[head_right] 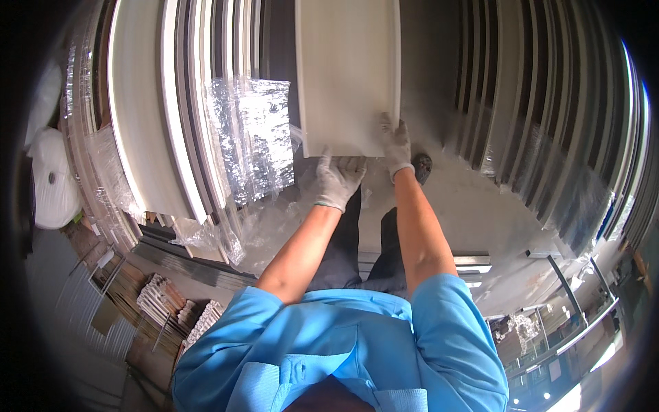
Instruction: The person repeatedly picks up long rectangular panels from a vertical rack, carries them to a metal stand, and places them on top of a growing stack. The person wears gloves and handles the panels with both hands, walking back and forth between the rack and the stand.
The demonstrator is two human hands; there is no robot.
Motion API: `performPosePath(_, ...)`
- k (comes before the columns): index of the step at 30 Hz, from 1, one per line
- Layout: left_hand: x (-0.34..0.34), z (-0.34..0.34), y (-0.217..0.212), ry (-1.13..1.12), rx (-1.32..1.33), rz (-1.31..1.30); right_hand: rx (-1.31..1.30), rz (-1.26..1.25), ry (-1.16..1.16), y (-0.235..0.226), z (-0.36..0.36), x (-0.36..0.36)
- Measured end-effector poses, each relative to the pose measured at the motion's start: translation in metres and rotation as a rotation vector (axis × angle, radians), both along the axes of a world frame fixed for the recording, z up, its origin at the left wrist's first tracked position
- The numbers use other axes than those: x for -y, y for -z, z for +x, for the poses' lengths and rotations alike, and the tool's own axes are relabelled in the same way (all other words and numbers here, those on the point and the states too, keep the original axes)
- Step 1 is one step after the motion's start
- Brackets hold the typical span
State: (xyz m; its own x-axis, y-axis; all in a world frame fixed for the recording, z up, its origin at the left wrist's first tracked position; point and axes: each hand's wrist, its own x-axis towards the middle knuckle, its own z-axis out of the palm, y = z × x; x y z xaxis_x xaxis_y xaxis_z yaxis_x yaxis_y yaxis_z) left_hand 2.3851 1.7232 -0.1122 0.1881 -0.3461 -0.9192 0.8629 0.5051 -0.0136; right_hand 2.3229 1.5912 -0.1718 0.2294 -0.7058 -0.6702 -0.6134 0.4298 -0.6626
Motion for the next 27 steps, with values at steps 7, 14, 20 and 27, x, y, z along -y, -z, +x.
performPosePath(7, -0.033, 0.038, -0.015, 1.153, 0.366, 0.328, -0.234, -0.054, -0.089, 0.05, -0.022, 0.021)
performPosePath(14, -0.004, 0.11, 0.011, 1.473, 1.369, 1.128, -0.15, -0.075, -0.117, 0.037, -0.014, 0.018)
performPosePath(20, -0.015, 0.105, 0.028, 1.708, 1.255, 0.96, -0.099, 0.055, -0.068, 0.004, -0.022, 0.01)
performPosePath(27, -0.085, 0.039, 0.036, 1.743, 1.204, 0.792, -0.098, 0.18, -0.113, -0.003, -0.096, -0.04)
